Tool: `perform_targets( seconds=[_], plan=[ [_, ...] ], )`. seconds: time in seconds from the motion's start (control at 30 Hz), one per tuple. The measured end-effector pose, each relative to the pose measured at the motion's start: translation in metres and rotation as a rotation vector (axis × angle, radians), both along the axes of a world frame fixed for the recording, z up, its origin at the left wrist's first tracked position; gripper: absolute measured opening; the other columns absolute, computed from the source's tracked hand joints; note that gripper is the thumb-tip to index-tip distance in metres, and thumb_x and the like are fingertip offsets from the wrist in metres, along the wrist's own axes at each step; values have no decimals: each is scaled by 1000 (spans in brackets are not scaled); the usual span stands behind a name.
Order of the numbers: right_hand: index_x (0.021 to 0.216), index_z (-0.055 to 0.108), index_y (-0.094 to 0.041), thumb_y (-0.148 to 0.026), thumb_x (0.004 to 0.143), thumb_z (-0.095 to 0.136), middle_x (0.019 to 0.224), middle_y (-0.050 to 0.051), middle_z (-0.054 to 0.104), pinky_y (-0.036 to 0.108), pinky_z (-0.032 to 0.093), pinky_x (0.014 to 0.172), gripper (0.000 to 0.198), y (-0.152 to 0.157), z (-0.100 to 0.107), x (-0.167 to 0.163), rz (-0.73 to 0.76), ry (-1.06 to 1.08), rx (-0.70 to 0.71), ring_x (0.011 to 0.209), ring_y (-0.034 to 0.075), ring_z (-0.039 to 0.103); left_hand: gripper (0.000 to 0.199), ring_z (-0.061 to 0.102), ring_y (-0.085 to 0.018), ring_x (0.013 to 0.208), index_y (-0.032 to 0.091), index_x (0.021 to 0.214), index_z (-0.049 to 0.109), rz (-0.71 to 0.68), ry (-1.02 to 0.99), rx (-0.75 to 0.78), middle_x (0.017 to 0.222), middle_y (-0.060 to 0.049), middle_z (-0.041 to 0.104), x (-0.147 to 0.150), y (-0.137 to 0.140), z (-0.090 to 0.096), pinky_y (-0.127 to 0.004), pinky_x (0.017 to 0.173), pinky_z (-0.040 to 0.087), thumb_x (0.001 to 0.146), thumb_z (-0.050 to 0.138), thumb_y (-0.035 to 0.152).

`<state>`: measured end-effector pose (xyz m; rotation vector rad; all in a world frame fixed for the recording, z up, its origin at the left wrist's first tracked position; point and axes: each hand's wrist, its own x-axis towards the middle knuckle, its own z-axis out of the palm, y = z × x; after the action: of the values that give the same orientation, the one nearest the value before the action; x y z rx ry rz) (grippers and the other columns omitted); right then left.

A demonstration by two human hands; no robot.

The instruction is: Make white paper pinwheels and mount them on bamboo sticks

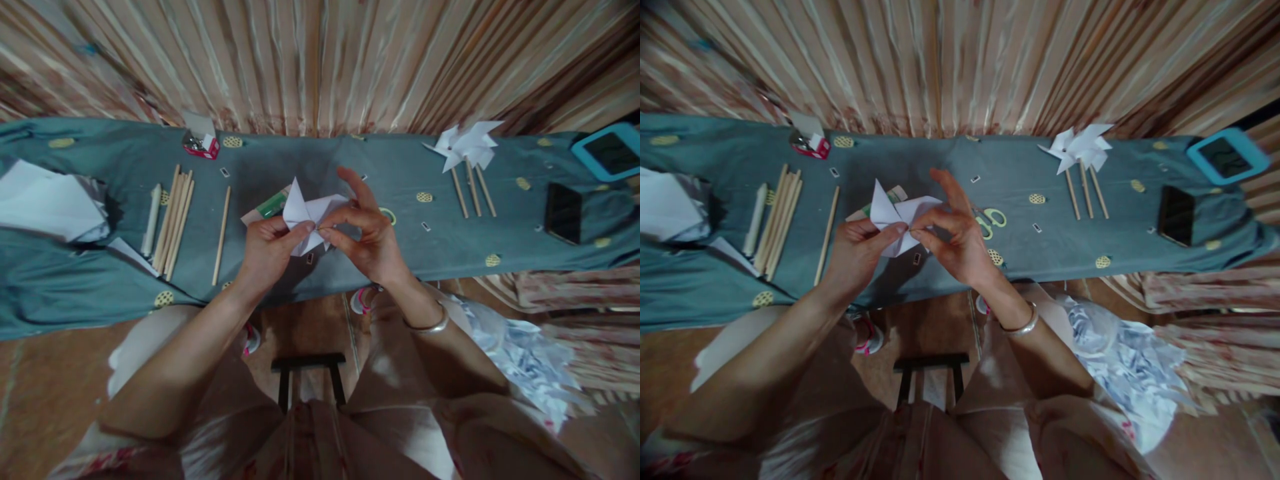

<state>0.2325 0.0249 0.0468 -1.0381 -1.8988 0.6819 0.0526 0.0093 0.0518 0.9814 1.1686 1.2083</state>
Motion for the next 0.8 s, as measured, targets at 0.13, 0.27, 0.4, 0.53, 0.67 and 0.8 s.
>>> perform_targets(
  seconds=[0.13, 0.27, 0.4, 0.53, 0.67, 0.8],
  plan=[
    [88, 74, -25, -28, 86, 74, 160, -2, 40, 48, 38, 121, 4, -3, 4, -2, -19, -18, -42, 147, 28, 40, 18, 66, -17, 65, 20, 77, 80, 5, -8, -5, 75, -2, 77, 0, 0, 1, -27, 61, 52, 67, 86, 34],
    [88, 75, -22, -25, 86, 74, 160, 2, 40, 50, 43, 117, 4, -5, 9, -4, -24, -10, -69, 142, 31, 47, 15, 66, -18, 65, 22, 75, 81, 5, 5, -1, 74, -2, 77, -1, -1, 1, -28, 61, 53, 68, 87, 33],
    [88, 74, -21, -26, 86, 75, 159, 3, 41, 51, 43, 117, 5, -5, 10, -4, -11, 9, -73, 143, 32, 46, 13, 67, -18, 65, 22, 75, 81, 14, 14, 0, 74, -2, 77, -1, -1, 2, -28, 61, 52, 68, 87, 31],
    [87, 73, -23, -25, 86, 74, 157, 0, 44, 49, 39, 119, 2, -5, 9, -4, -3, 1, -73, 148, 29, 40, 10, 67, -17, 65, 22, 75, 81, 17, 14, -1, 74, -1, 77, 0, -1, 1, -28, 62, 53, 70, 85, 29],
    [86, 72, -23, -24, 87, 72, 156, 2, 45, 50, 32, 122, 1, -5, 8, -3, 5, 14, -60, 148, 28, 40, 10, 67, -17, 66, 22, 76, 81, 20, 10, 1, 74, -1, 77, 0, -1, 1, -27, 62, 53, 70, 85, 28],
    [88, 72, -21, -27, 87, 72, 157, 5, 45, 49, 33, 122, 6, -4, 8, -2, 21, 27, -66, 146, 28, 42, 10, 66, -17, 66, 21, 76, 81, 18, 29, 4, 74, -1, 77, 0, -2, 3, -27, 62, 53, 69, 84, 27]
  ],
)
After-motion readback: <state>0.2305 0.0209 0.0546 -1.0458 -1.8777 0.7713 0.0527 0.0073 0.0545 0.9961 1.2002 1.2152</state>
